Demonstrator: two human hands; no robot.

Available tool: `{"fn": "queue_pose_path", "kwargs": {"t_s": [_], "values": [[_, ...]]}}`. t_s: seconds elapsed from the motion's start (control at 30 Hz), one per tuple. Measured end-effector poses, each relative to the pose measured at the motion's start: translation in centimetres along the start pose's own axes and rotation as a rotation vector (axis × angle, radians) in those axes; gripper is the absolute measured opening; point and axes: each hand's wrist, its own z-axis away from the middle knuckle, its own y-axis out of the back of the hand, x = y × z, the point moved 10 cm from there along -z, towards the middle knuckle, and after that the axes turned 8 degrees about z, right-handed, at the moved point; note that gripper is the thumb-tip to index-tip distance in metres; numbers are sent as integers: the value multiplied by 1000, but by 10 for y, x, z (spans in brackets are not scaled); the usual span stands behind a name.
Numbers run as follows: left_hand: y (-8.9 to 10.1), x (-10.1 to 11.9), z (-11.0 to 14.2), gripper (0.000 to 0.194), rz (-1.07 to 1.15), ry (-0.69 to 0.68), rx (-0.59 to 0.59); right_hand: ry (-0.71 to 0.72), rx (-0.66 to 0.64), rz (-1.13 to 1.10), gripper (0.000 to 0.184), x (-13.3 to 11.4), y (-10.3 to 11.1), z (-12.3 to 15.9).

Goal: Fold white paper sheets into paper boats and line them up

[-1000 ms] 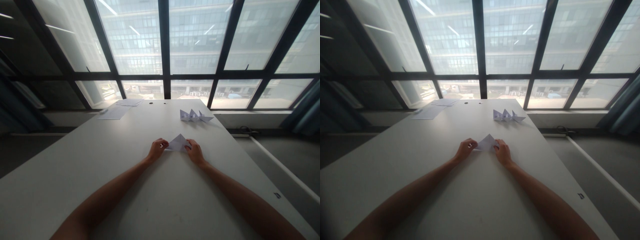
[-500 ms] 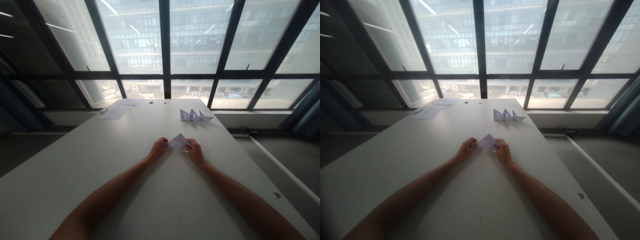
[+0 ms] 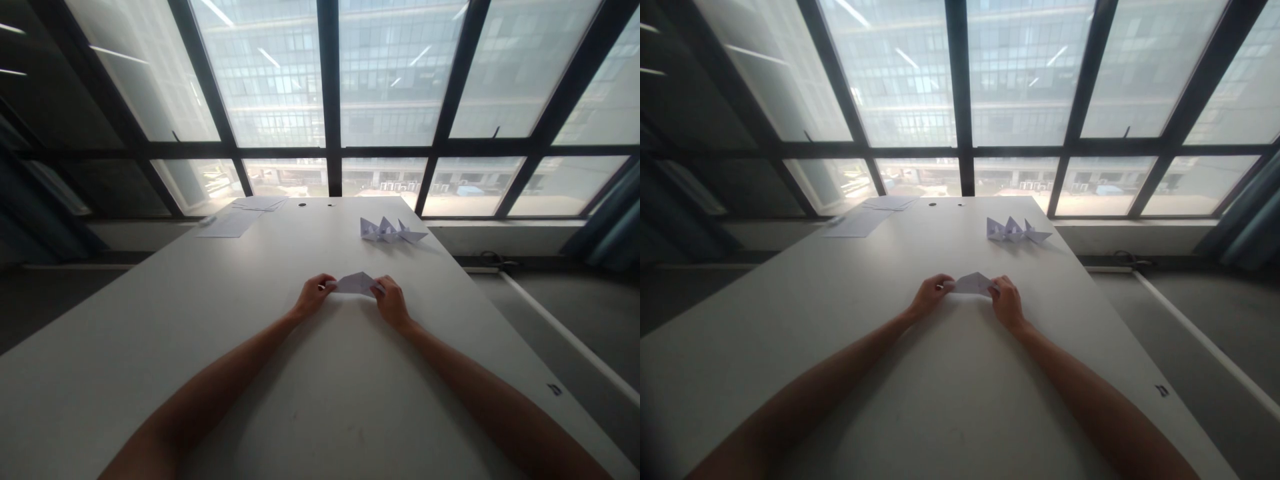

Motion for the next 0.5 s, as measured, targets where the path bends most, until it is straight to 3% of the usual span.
{"fn": "queue_pose_path", "kwargs": {"t_s": [0.23, 0.37, 0.5], "values": [[2, -9, -2, 38, 364, 77, -16, -112, -58, -44, 14, 7, -2, 1], [5, -6, -2, 38, 396, 59, 25, -126, -61, -103, 17, 8, -2, 0], [5, 4, -2, 34, 292, -9, 38, -154, -45, -123, 17, 14, -1, -2]]}}
